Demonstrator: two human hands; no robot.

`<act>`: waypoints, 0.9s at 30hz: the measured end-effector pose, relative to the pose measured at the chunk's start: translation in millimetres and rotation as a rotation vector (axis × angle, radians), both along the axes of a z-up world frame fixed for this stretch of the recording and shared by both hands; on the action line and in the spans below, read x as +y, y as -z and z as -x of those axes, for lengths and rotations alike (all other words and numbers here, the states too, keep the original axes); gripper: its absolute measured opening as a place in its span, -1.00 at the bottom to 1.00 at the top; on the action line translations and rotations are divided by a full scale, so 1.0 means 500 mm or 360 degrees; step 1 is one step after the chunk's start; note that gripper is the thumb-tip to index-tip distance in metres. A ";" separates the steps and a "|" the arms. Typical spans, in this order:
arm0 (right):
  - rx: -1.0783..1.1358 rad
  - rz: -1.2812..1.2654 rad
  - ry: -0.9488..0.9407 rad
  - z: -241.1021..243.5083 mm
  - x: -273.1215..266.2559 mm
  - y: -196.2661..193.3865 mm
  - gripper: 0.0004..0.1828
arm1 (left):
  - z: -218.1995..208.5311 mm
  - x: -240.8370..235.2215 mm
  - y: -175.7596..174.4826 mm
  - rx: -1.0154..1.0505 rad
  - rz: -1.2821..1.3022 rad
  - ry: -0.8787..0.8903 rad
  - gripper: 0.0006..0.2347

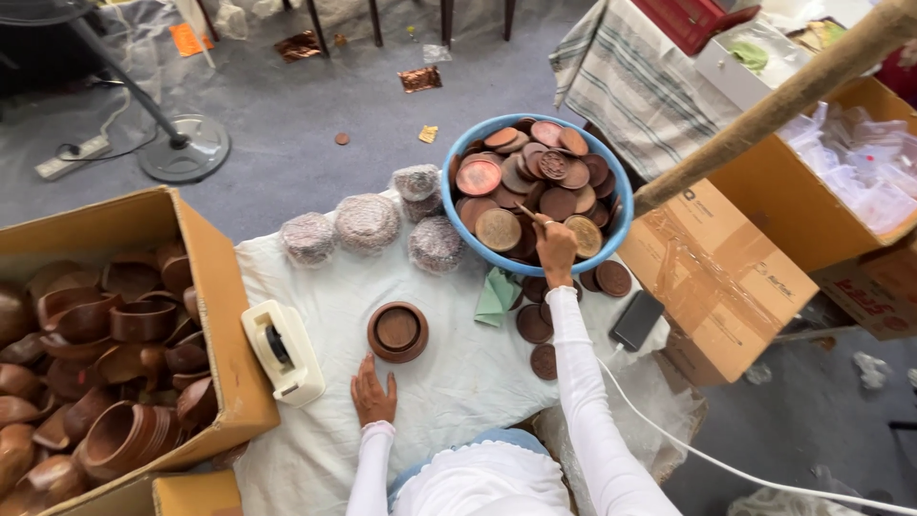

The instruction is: The person wipes the inside of a small wooden bowl with a green cloth, then picks up several round wooden discs from a blue basin and wipes each one individually. The person places the cleaned discs on the table and continues wiping additional discs one by one.

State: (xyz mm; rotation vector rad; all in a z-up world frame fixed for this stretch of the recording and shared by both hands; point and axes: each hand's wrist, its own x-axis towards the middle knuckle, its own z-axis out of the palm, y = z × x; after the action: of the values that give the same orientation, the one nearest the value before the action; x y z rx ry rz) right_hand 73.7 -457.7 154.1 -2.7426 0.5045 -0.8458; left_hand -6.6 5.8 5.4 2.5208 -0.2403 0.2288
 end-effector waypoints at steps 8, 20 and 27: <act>-0.0507 -0.0724 -0.0342 -0.011 0.281 0.028 -0.61 | -0.004 0.001 -0.004 -0.0033 0.0030 0.0003 -0.47; 0.0680 -0.0961 -0.0408 0.031 0.481 0.165 -0.36 | -0.007 0.002 0.015 -0.0067 0.0017 0.0028 -0.45; 0.0170 -0.0543 -0.1145 0.062 0.526 0.159 -0.21 | -0.004 0.004 -0.003 -0.0047 0.0018 0.0032 -0.45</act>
State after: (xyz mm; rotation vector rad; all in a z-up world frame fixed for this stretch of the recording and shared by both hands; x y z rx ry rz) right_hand 42.8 -194.7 74.7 -2.3735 -0.2985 -0.3848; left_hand -4.7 7.6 6.7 2.5041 -0.2749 0.2589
